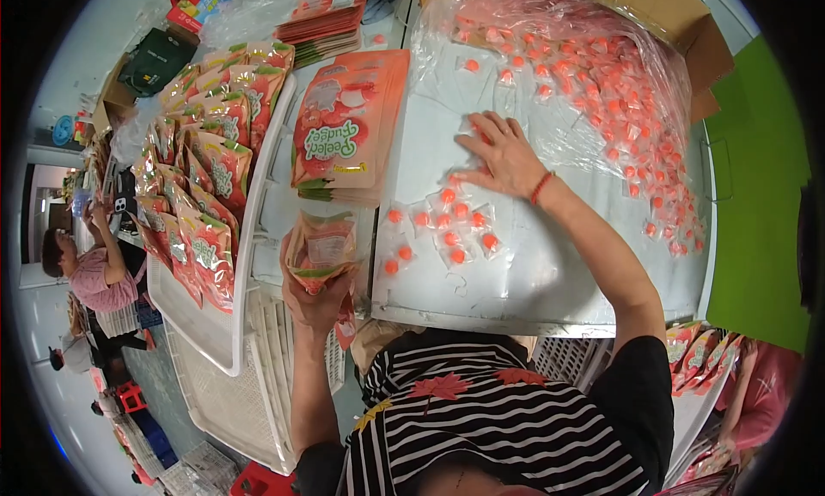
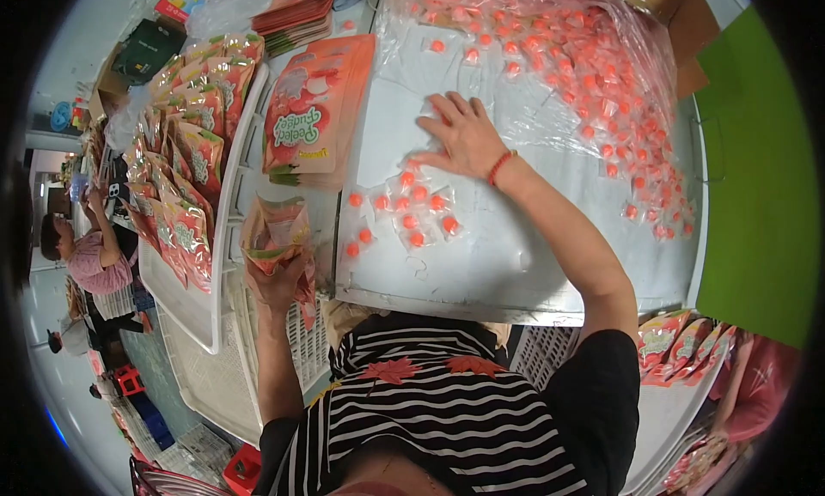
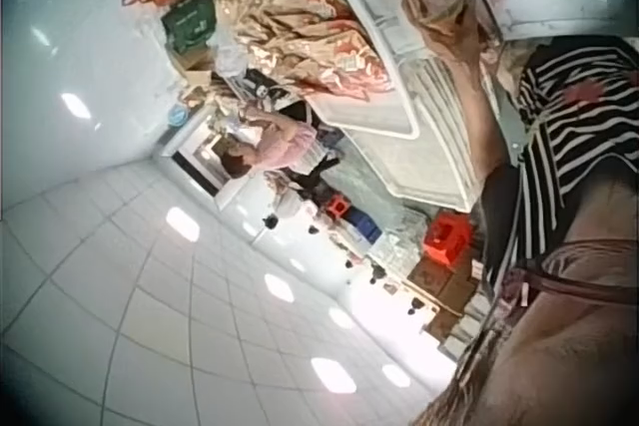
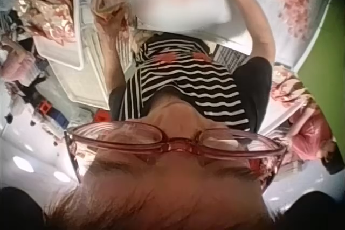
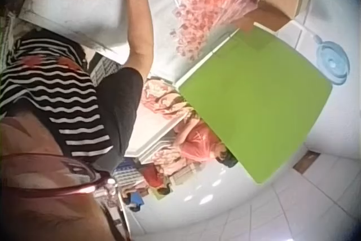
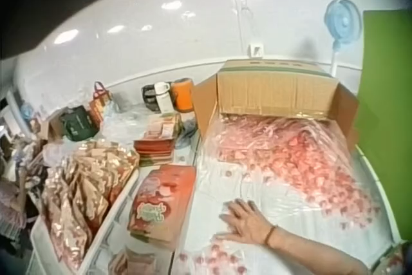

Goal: Manually picking up individual candies and placing them into small plastic bags.

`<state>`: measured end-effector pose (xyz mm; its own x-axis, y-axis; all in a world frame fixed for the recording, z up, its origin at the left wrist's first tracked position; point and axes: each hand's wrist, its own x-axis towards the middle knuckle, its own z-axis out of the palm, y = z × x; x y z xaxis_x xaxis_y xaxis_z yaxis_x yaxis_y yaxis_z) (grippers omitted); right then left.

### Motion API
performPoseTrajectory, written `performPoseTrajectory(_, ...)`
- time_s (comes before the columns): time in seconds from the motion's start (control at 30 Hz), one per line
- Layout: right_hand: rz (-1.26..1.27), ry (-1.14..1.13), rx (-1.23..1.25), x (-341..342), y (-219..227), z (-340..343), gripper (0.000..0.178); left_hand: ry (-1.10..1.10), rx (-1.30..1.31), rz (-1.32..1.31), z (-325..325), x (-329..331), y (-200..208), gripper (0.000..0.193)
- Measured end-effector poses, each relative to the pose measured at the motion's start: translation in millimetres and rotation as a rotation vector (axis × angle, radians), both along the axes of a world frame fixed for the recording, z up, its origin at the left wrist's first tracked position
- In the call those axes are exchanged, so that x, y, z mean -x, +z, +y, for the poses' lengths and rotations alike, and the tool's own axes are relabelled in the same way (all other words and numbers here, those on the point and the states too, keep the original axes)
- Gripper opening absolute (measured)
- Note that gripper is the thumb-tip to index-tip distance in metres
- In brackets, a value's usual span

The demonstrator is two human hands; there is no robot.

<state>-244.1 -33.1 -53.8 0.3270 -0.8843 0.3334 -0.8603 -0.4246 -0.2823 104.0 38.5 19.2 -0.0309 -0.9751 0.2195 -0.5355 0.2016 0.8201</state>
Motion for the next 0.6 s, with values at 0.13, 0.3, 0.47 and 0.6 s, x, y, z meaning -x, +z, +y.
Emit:
performPoseTrajectory(0.13,-0.001,-0.082,0.090,3.4,-2.7,33.5,0.038,-0.142,0.064,-0.014,-2.4,7.0,2.5,0.093)
performPoseTrajectory(0.3,-0.047,-0.222,0.170,-1.3,-10.3,61.5,0.016,-0.298,0.293,-0.054,-8.2,36.5,-0.5,0.099)
performPoseTrajectory(0.47,-0.267,-0.413,0.243,-4.3,-10.5,49.2,0.014,-0.277,0.367,-0.226,-13.8,65.3,-7.7,0.094)
performPoseTrajectory(0.6,-1.319,-0.656,-0.034,-14.9,27.2,24.9,0.022,-0.278,0.419,-0.300,-19.3,75.6,-9.0,0.095)
